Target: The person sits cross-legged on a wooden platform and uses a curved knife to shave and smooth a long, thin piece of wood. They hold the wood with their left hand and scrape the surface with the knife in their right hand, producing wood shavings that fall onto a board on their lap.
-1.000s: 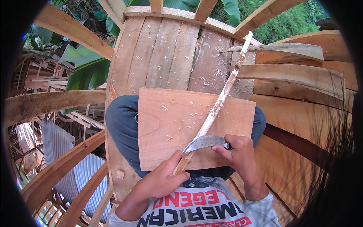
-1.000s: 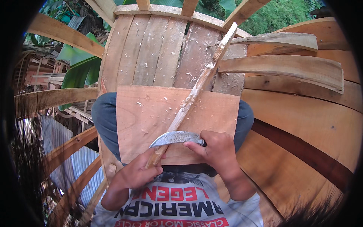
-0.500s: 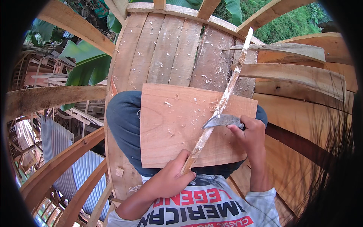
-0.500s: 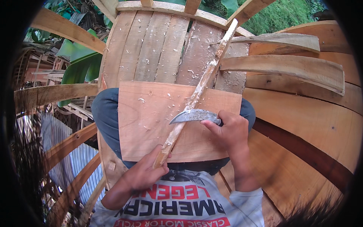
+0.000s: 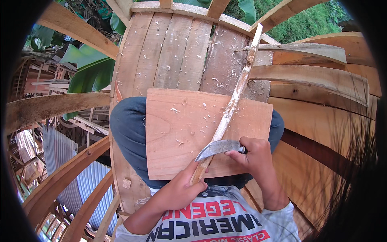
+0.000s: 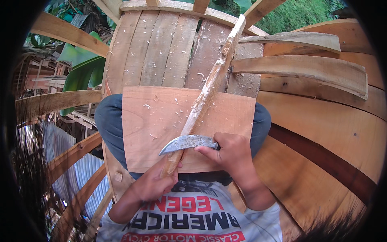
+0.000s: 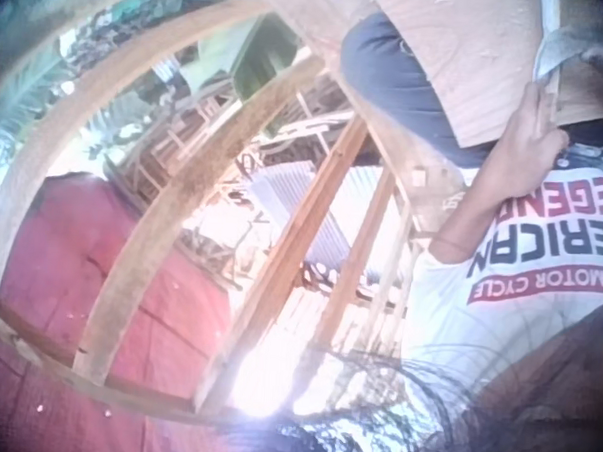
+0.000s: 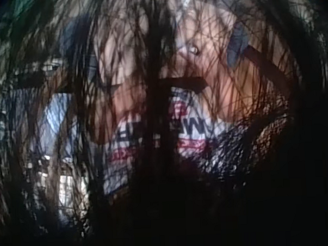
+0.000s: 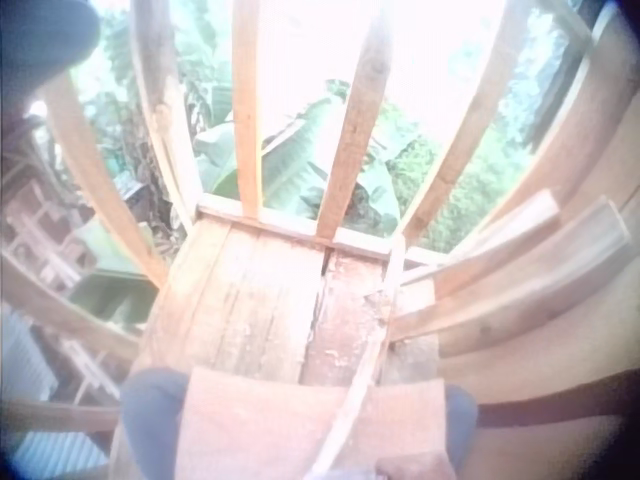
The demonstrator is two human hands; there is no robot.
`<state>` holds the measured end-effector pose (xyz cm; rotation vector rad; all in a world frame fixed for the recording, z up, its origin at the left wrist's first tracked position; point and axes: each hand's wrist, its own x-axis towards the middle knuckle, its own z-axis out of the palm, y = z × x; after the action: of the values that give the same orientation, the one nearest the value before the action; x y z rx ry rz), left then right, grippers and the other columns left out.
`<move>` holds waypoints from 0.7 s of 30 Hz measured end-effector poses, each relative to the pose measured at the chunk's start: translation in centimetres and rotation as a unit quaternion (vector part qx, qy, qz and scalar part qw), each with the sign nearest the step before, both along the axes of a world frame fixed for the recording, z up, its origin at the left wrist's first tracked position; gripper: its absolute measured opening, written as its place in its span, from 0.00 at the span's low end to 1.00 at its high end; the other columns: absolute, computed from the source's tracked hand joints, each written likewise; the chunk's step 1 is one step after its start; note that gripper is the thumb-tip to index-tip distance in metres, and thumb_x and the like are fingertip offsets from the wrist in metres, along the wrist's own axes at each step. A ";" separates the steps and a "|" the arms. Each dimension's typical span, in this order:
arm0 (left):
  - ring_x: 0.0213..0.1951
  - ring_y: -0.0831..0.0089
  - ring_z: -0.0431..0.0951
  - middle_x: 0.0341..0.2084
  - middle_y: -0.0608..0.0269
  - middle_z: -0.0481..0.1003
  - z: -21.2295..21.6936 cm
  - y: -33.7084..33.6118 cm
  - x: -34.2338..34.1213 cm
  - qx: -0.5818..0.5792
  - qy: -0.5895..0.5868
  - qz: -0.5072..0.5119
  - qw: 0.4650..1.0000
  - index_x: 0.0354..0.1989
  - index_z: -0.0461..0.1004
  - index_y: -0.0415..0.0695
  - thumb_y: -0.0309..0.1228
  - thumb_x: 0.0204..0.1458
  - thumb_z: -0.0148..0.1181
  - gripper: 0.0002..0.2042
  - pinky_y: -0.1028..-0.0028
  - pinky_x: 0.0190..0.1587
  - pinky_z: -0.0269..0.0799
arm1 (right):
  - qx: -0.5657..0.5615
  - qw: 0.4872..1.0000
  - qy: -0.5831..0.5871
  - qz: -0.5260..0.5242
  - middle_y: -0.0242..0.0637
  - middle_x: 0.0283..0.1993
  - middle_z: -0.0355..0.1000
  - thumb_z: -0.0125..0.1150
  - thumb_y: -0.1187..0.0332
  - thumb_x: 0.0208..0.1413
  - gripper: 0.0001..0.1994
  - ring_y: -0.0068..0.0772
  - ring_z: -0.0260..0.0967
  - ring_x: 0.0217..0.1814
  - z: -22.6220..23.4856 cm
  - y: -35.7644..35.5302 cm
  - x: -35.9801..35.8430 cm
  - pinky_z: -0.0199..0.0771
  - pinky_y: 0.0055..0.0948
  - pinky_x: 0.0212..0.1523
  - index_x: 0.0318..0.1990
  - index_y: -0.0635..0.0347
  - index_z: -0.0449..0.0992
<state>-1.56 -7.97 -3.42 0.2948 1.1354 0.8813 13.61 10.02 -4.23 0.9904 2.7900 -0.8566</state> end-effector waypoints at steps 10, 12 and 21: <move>0.18 0.82 0.61 0.24 0.67 0.63 0.1 -0.1 0.6 0.013 -0.017 0.025 0.999 0.49 0.58 0.40 0.24 0.51 0.46 0.16 0.80 0.21 0.60 | 0.105 0.992 -0.025 -0.060 0.43 0.13 0.65 0.64 0.41 0.41 0.28 0.46 0.67 0.17 -1.5 3.6 -0.1 0.65 0.37 0.19 0.17 0.60 0.71; 0.18 0.82 0.61 0.24 0.67 0.63 -0.3 0.0 0.8 0.024 -0.030 0.041 0.998 0.49 0.58 0.40 0.24 0.51 0.45 0.16 0.80 0.21 0.60 | 0.113 0.991 -0.033 -0.063 0.43 0.13 0.65 0.65 0.41 0.41 0.27 0.46 0.67 0.17 -1.6 3.8 -0.3 0.65 0.37 0.19 0.17 0.60 0.71; 0.19 0.82 0.61 0.24 0.67 0.63 -1.0 -0.4 0.9 0.027 -0.052 0.042 0.997 0.49 0.58 0.40 0.25 0.52 0.46 0.15 0.79 0.22 0.61 | 0.134 0.988 -0.015 -0.075 0.43 0.13 0.65 0.67 0.43 0.41 0.26 0.46 0.68 0.18 -1.9 3.1 -0.5 0.65 0.38 0.19 0.16 0.59 0.68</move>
<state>-0.70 -8.34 -4.39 0.2434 1.0350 0.9923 13.08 13.10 -6.14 1.2533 2.8867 -0.4780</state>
